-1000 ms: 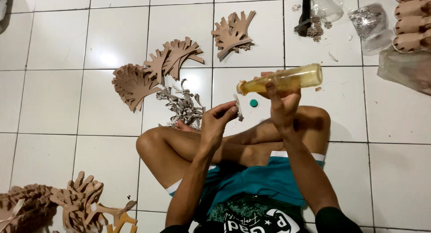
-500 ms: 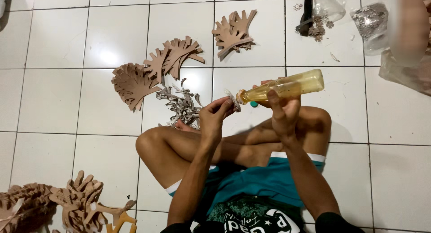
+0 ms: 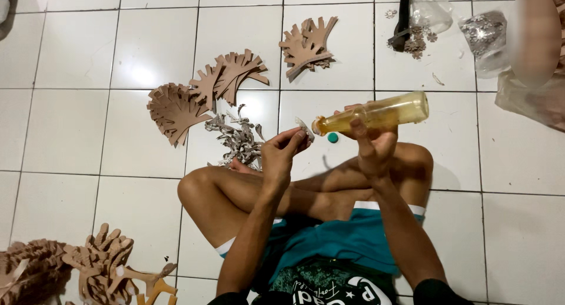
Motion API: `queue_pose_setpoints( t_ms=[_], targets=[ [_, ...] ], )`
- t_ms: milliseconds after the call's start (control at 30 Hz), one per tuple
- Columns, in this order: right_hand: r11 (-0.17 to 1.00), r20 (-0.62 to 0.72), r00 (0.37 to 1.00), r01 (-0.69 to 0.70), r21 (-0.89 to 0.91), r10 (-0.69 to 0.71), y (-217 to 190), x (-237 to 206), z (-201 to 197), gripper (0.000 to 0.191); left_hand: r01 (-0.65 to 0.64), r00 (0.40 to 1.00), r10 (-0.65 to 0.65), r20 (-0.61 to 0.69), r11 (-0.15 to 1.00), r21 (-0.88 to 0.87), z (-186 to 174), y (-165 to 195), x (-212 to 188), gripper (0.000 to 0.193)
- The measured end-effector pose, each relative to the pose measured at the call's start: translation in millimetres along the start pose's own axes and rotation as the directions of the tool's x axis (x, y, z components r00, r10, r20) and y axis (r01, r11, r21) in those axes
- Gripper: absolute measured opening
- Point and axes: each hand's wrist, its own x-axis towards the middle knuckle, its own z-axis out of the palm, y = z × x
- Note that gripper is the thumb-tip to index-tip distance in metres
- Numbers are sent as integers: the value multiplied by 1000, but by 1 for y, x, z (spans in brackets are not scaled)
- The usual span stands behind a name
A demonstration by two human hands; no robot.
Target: The person sits cross-legged on the floor assembling decorative leather cutouts. They pick up a small leather piece, squeeze glue from a plastic bottle onto it, then press and fold the piece together, setting finished pieces with a pile of completed cutouts.
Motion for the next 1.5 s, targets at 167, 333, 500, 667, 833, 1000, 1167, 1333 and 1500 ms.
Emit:
queue_pose_setpoints(
  t_ms=[167,333,500,667,833,1000,1167,1333,1500],
  targets=[
    [999,59,998,16,-38,-13,-3,2,8,43,-37,999,37,4,999,8,4,4,2,29],
    [996,31,999,-25,-87,28,-6,-6,4,40,-52,998,49,-38,995,-82,-3,10,7,31],
    [1000,5,1000,18,-3,-18,-8,-6,12,41,-20,1000,20,6,999,-38,2,24,1,34],
    [999,19,999,46,19,-46,-14,-7,20,41,-66,994,70,81,997,-49,8,30,-15,33],
    [999,36,998,49,-22,-48,-12,-15,19,37,-59,996,59,64,998,-10,5,24,-16,32],
    [992,15,999,40,-119,-38,-8,-19,19,39,-92,996,91,-12,995,-42,-1,26,-7,31],
    [998,-34,998,48,-48,-49,-14,-14,18,41,-101,995,103,18,992,-72,-9,34,-2,30],
    [998,30,997,66,23,-67,-15,-11,25,44,-60,998,59,-8,998,-26,0,38,-6,32],
    [995,31,996,83,-57,-81,-11,-11,28,39,-95,994,89,60,991,92,0,38,-19,34]
  ],
)
